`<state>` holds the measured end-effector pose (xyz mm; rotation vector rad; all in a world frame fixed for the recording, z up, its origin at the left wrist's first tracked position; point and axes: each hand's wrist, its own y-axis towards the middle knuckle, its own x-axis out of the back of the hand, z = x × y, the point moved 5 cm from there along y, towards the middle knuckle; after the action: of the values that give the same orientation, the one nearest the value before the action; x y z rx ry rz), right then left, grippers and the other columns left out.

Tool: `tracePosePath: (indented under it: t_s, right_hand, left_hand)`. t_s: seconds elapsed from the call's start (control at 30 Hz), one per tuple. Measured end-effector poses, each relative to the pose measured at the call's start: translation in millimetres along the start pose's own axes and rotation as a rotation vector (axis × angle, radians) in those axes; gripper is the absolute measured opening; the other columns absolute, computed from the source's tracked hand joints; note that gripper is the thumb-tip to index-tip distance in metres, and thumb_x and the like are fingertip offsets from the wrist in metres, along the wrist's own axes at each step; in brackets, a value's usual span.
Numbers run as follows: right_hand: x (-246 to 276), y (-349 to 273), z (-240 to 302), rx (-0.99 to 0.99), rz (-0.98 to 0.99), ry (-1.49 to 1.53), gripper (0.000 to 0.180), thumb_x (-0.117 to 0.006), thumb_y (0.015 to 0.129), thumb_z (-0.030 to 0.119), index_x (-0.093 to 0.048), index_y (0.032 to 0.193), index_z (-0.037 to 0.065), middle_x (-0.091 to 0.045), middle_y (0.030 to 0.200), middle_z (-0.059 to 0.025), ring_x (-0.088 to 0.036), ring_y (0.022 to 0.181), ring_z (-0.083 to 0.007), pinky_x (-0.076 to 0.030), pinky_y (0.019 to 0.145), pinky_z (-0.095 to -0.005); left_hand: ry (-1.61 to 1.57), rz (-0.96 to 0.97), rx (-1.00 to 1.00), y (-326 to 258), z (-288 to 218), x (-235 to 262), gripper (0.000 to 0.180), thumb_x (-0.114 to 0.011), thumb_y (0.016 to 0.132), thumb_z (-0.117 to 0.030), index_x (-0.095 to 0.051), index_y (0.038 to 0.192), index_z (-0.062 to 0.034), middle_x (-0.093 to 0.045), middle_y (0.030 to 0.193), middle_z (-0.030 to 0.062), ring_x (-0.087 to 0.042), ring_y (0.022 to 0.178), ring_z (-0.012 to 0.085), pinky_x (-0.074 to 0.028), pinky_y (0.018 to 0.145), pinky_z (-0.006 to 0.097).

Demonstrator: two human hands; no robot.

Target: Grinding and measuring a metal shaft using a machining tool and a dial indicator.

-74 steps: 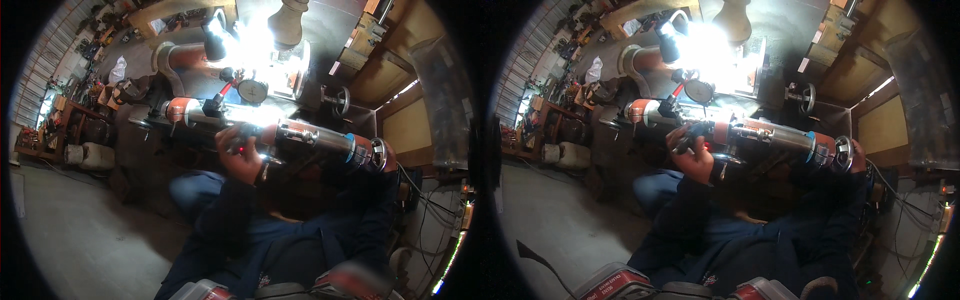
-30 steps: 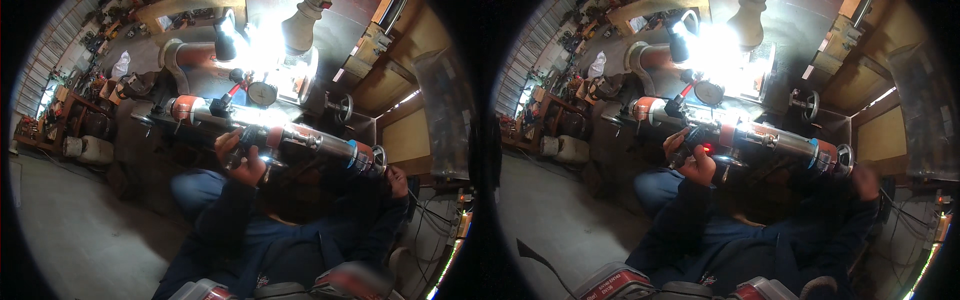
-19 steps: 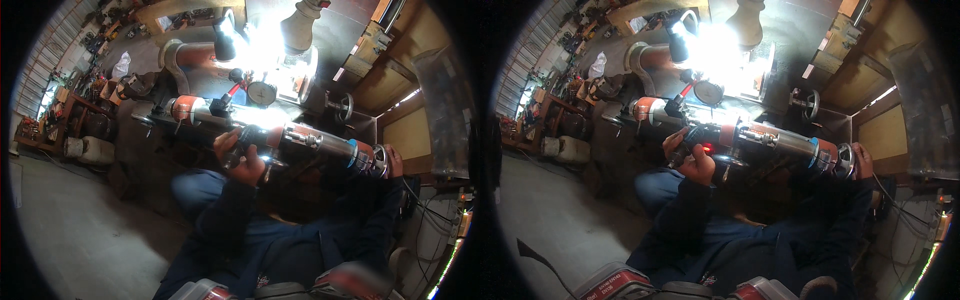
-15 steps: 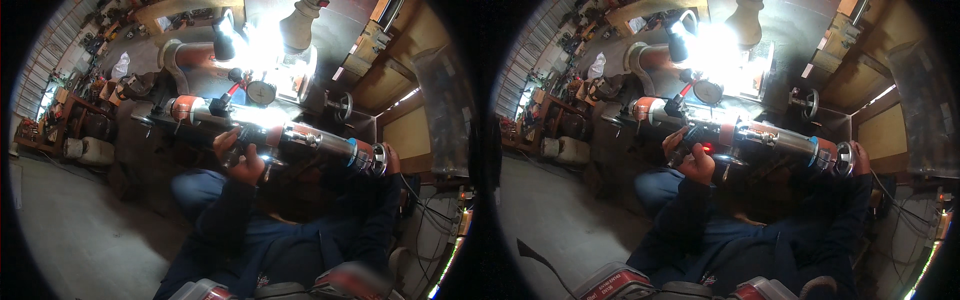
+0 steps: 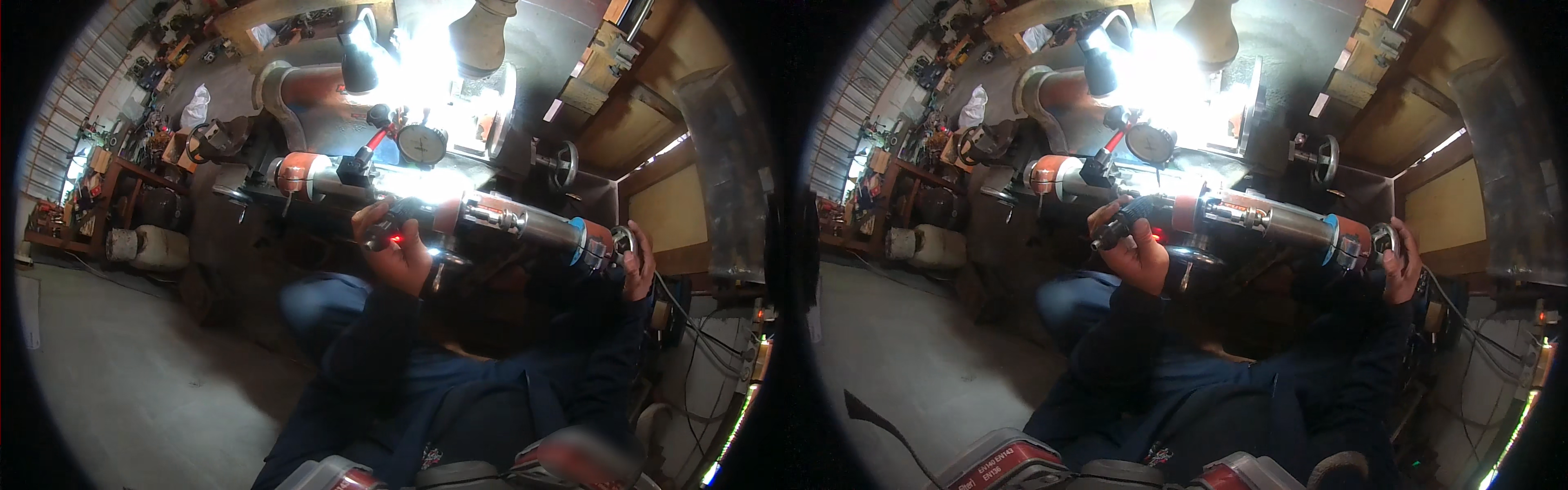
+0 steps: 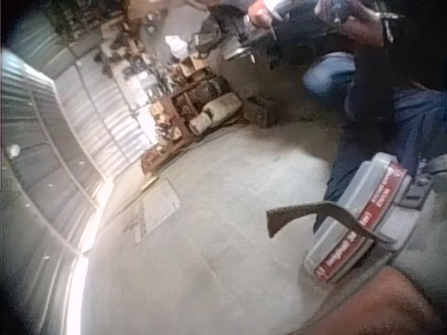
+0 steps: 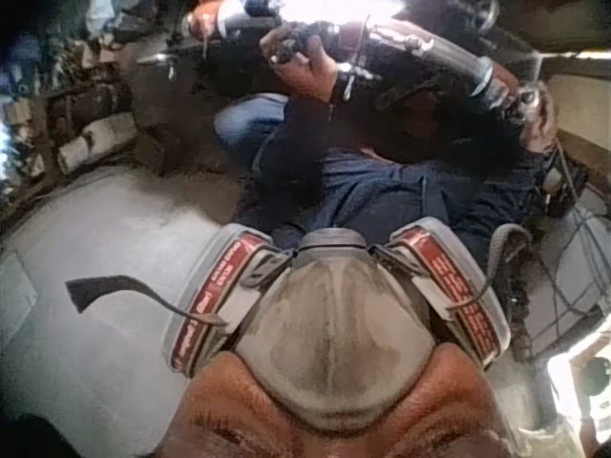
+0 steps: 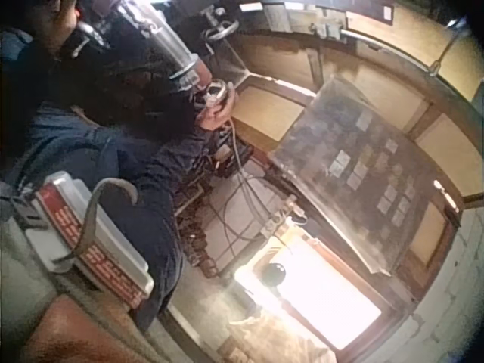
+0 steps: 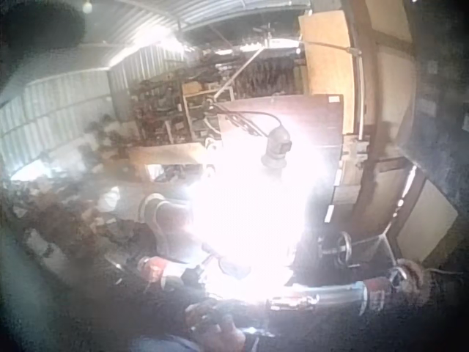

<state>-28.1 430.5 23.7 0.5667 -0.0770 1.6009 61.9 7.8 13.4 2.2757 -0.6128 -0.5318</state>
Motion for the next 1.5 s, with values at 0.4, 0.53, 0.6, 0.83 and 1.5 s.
tracePosePath:
  t_s: [0.4,0.53,0.6,0.83,1.5]
  right_hand:
    - [-4,-3,8,0.073,-0.072,0.020,0.074,-0.065,0.080,0.044,-0.049,0.133,-0.004,-0.051,0.123,-0.0129,-0.052,0.113,-0.0235,-0.038,0.101,-0.0351]
    - [-6,-3,9,0.047,0.008,0.051,0.070,-0.061,0.085,0.045,-0.048,0.134,-0.004,-0.050,0.125,-0.0136,-0.051,0.115,-0.0239,-0.038,0.101,-0.0357]
    - [3,-5,-7,0.028,-0.070,0.251,0.063,-0.060,0.089,0.043,-0.051,0.131,-0.003,-0.053,0.123,-0.0130,-0.053,0.112,-0.0224,-0.040,0.099,-0.0352]
    - [41,5,-98,-0.073,-0.119,-0.069,0.030,-0.054,0.098,0.024,-0.061,0.117,0.001,-0.066,0.105,-0.0077,-0.061,0.097,-0.0151,-0.049,0.086,-0.0288]
    - [48,13,-31,-0.225,-0.007,-0.136,0.027,-0.059,0.095,0.023,-0.065,0.101,-0.003,-0.068,0.091,-0.0039,-0.059,0.085,-0.0105,-0.046,0.078,-0.0255]
  left_hand:
    - [0.000,0.013,0.011,11,-2,8,0.031,-0.064,0.092,-0.021,-0.054,0.108,0.0026,-0.054,0.105,0.0101,-0.058,0.096,0.0196,-0.048,0.089,0.031]
    - [0.206,0.173,0.067,13,3,5,0.029,-0.064,0.092,-0.020,-0.054,0.107,0.0025,-0.055,0.105,0.0111,-0.058,0.098,0.0195,-0.047,0.090,0.032]
    - [0.070,0.142,0.096,12,4,6,0.034,-0.063,0.093,-0.025,-0.051,0.111,0.0019,-0.055,0.107,0.0124,-0.057,0.100,0.0205,-0.047,0.091,0.033]
    - [-0.047,-0.103,0.021,18,1,19,0.041,-0.062,0.092,-0.032,-0.045,0.113,-0.0006,-0.053,0.108,0.0150,-0.056,0.101,0.0243,-0.047,0.091,0.038]
    - [0.190,0.253,-0.169,68,-20,-21,0.030,-0.082,0.071,-0.007,-0.053,0.079,-0.0051,-0.061,0.114,0.0140,-0.059,0.106,0.0290,-0.045,0.094,0.039]
